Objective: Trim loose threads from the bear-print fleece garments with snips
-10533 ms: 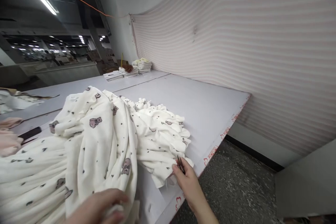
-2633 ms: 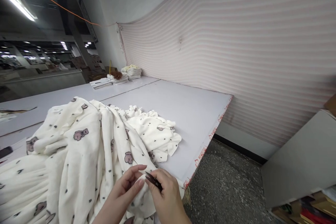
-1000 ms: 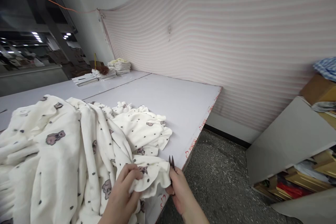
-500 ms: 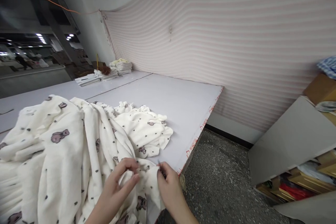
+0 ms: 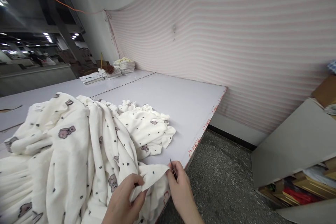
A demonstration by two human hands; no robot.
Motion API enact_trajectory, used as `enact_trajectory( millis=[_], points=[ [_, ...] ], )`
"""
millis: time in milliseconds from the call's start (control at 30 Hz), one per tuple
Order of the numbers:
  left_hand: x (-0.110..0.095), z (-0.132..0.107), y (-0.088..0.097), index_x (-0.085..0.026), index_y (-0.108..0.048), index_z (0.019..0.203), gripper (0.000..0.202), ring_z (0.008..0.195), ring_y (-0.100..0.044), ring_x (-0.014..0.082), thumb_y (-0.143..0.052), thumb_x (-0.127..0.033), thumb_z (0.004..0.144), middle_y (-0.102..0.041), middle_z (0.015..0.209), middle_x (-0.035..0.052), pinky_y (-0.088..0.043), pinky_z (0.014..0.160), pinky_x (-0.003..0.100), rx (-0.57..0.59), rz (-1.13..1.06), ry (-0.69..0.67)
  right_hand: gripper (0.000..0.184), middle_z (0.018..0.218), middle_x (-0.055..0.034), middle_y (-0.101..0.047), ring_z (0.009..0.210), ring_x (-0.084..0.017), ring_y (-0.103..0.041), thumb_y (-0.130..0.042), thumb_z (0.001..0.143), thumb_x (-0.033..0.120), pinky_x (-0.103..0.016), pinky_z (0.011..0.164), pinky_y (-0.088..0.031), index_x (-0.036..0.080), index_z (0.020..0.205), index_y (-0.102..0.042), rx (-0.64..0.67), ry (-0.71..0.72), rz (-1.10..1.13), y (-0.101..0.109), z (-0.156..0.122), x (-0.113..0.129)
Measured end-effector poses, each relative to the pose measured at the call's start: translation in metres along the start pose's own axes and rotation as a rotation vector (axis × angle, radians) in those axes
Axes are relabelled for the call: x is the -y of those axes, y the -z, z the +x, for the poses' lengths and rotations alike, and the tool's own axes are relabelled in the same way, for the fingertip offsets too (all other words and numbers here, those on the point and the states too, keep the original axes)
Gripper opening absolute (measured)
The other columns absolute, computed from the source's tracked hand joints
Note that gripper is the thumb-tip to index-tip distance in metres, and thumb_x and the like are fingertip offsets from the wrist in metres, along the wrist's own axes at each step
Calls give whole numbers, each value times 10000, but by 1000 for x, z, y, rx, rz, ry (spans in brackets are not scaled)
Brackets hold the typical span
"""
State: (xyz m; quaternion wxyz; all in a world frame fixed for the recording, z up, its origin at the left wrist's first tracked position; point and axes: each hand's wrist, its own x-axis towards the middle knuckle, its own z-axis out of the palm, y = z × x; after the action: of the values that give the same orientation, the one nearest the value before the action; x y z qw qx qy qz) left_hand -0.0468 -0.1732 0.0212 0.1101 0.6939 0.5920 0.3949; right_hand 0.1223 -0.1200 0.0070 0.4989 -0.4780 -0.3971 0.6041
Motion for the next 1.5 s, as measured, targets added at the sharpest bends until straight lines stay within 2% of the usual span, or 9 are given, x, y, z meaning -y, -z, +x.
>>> enact_trajectory(
  millis=[133, 333, 633, 833, 933, 1000, 1133, 1300, 1500],
  points=[
    [0, 3, 3, -248, -512, 876, 174, 759, -631, 186, -501, -107, 773, -631, 807, 8, -485, 653, 260, 65, 38, -38, 236, 993, -47, -618, 749, -181, -601, -597, 819, 356, -242, 611, -448, 264, 1030, -650, 164, 305, -696, 18, -19, 28],
    [-4, 10, 4, -240, -526, 880, 253, 793, -648, 190, -508, -55, 708, -652, 820, 9, -510, 682, 272, 139, 59, -33, 225, 942, -31, -698, 818, -236, -665, -500, 879, 297, -262, 633, -466, 291, 1029, -668, 434, 350, -1148, 4, -33, 46],
    [-12, 20, 14, -227, -533, 884, 179, 865, -632, 198, -537, -108, 752, -650, 887, 15, -489, 754, 306, 278, 48, 122, 251, 928, -30, -703, 833, -241, -671, -458, 906, 322, -278, 664, -472, 290, 1006, -686, 394, 330, -1158, 4, -30, 41],
    [-15, 23, 14, -230, -510, 901, 203, 865, -619, 193, -518, -97, 748, -635, 893, 12, -478, 756, 299, 296, 34, 111, 500, 1146, -39, -639, 978, -227, -614, -611, 796, 258, -293, 795, -456, 284, 1284, -506, 342, 322, -918, 3, -18, 36],
    [-11, 16, 11, -231, -495, 887, 246, 816, -593, 204, -466, -48, 725, -608, 856, 20, -459, 706, 302, 234, 90, 37, 127, 855, 2, -656, 801, -174, -607, -547, 827, 186, -243, 694, -436, 231, 903, -638, 361, 350, -802, -4, -8, 30],
    [-7, 8, 9, -233, -483, 863, 181, 756, -569, 205, -442, -76, 782, -580, 805, 21, -436, 659, 298, 146, 100, 8, 106, 751, 14, -622, 717, -153, -583, -513, 838, 161, -228, 648, -423, 208, 790, -596, 338, 354, -748, -7, -5, 26],
    [1, -7, 6, -227, -434, 841, 107, 675, -520, 170, -399, -129, 867, -502, 751, 7, -414, 603, 264, 10, -37, -19, 110, 824, -6, -622, 765, -166, -590, -524, 815, 135, -234, 659, -432, 207, 845, -602, 329, 346, -809, -5, -13, 28],
    [6, -14, 4, -204, -440, 841, 190, 705, -480, 169, -409, -18, 814, -479, 766, 22, -395, 605, 265, -26, 17, -252, 219, 960, -14, -633, 832, -169, -627, -559, 862, 246, -225, 670, -458, 256, 1071, -625, 440, 347, -869, 4, -28, 47],
    [6, -13, 5, -171, -472, 830, 213, 680, -440, 163, -418, 33, 797, -477, 739, 36, -378, 589, 269, -98, 47, -368, 231, 926, -5, -666, 792, -215, -644, -512, 898, 260, -291, 661, -464, 301, 1096, -624, 461, 454, -1233, 5, -31, 47]
  ],
)
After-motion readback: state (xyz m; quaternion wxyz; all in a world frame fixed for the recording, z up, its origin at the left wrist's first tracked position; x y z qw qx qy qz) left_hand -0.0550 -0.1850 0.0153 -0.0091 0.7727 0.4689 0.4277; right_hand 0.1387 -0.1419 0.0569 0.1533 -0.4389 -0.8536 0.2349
